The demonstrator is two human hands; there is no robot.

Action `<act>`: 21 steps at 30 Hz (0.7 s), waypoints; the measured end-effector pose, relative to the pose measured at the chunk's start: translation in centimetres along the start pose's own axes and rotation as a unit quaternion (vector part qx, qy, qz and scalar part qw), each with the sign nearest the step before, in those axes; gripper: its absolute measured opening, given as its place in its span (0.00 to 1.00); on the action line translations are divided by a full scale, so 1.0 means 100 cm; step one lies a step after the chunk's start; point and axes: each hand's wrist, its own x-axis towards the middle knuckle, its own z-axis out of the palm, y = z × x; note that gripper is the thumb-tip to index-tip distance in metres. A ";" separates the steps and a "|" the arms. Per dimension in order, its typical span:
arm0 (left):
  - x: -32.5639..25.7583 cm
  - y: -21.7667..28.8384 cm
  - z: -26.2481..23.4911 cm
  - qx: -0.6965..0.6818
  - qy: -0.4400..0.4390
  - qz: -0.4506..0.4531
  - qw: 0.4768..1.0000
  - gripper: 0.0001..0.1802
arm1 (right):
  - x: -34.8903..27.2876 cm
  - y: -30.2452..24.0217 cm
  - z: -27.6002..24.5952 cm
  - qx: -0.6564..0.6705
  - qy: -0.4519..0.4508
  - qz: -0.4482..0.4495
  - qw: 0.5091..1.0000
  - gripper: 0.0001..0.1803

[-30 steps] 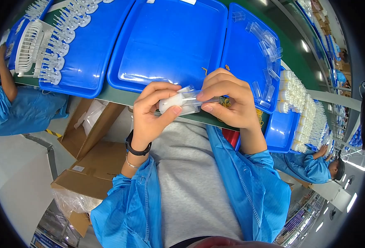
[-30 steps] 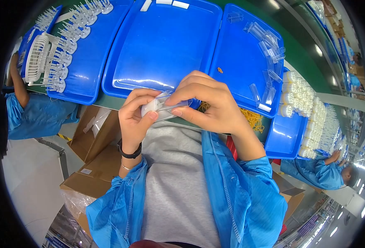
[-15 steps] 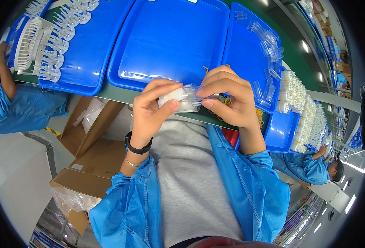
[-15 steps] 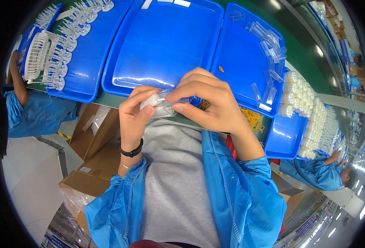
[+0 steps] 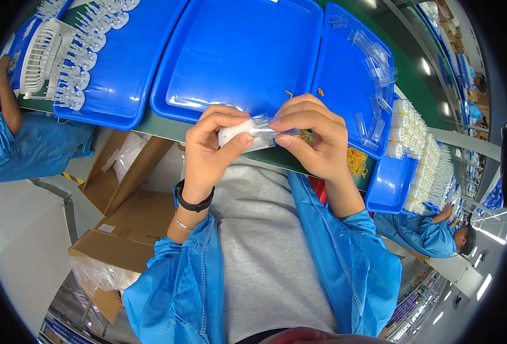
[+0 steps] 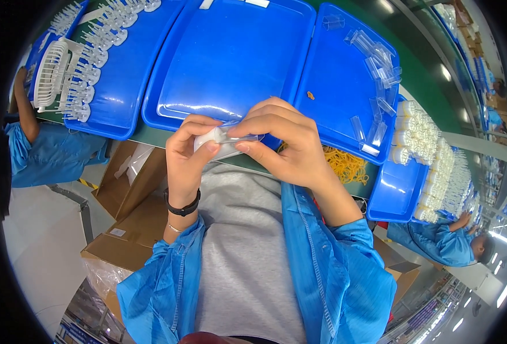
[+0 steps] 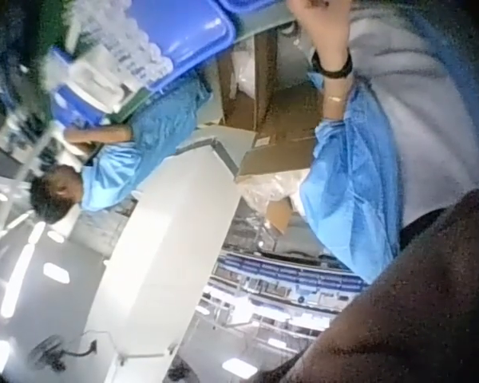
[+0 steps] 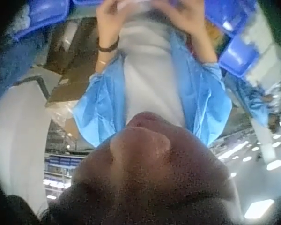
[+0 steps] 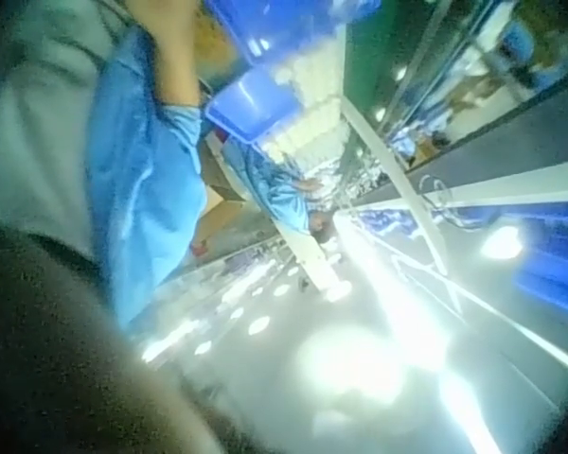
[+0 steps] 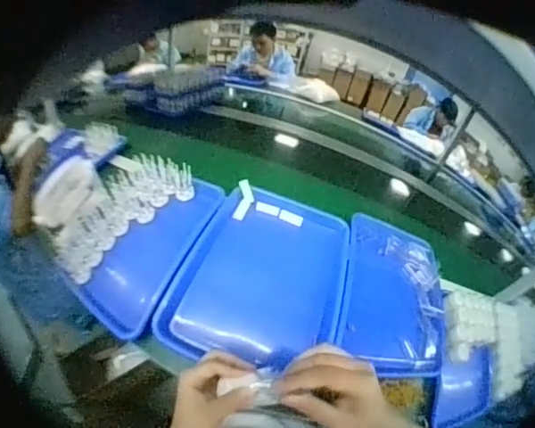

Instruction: The person attaches clear plastic covers onto white plastic assemblies, wraps a rubber band around them, and fits white plastic caps onto the prongs of a plastic base by hand.

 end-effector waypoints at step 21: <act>0.001 0.014 -0.008 0.077 -0.054 0.003 0.996 0.12 | 0.003 -0.001 -0.005 -0.075 -0.026 -0.096 0.992 0.09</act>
